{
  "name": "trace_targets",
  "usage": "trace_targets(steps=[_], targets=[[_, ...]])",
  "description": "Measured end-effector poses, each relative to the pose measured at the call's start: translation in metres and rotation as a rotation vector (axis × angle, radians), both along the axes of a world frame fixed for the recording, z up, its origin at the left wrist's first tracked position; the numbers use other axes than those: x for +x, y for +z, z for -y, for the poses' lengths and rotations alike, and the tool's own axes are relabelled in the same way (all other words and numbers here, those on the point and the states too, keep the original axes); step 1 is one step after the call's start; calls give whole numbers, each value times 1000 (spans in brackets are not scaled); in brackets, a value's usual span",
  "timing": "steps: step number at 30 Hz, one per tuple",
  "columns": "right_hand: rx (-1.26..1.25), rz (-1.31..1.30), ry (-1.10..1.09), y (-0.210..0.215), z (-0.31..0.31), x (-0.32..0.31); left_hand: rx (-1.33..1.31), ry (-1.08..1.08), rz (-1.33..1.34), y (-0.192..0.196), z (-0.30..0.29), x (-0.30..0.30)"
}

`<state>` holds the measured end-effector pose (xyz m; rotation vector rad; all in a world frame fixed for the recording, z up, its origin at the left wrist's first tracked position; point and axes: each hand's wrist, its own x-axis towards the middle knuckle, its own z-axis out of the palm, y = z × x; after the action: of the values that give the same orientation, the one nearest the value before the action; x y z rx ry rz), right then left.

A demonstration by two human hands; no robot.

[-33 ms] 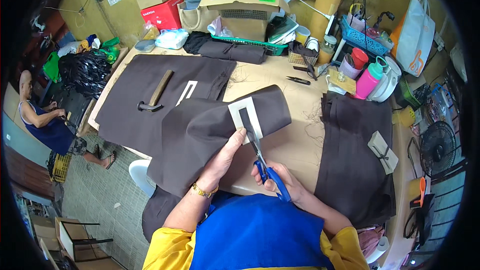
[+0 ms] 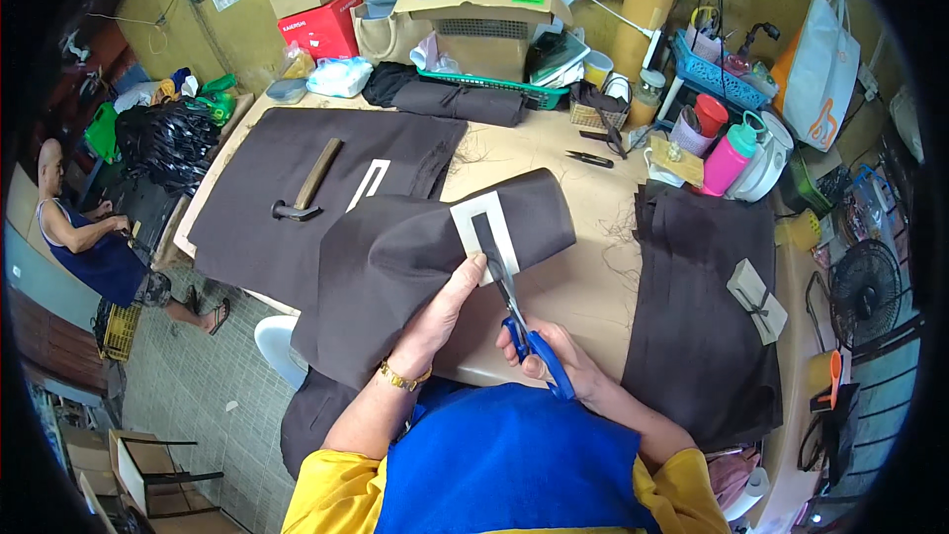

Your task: The person marks lines on a piece of dark fabric using a white marker around a rectangular template and then cuts the fabric with scissors.

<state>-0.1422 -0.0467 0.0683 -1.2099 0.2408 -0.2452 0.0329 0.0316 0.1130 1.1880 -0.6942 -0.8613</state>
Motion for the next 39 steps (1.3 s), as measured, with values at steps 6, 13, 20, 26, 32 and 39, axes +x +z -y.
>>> trace_targets(steps=[6,13,20,26,32,39], targets=[[16,-33,-15,-3,-1,-1,2,-26,-36,-7,2,1],[-88,-15,-103,-4,-5,2,-19,-69,-53,-15,2,3],[-172,-70,-85,-6,-1,-1,-43,-11,-28,-14,2,-1],[-239,-99,-102,-2,-2,-1,-44,-2,-24,-14,3,-1],[-175,-35,-193,-13,-8,3,-7,-19,-41,-22,3,4],[-205,-110,-215,-5,-9,3,-12,-6,-81,-19,4,0]])
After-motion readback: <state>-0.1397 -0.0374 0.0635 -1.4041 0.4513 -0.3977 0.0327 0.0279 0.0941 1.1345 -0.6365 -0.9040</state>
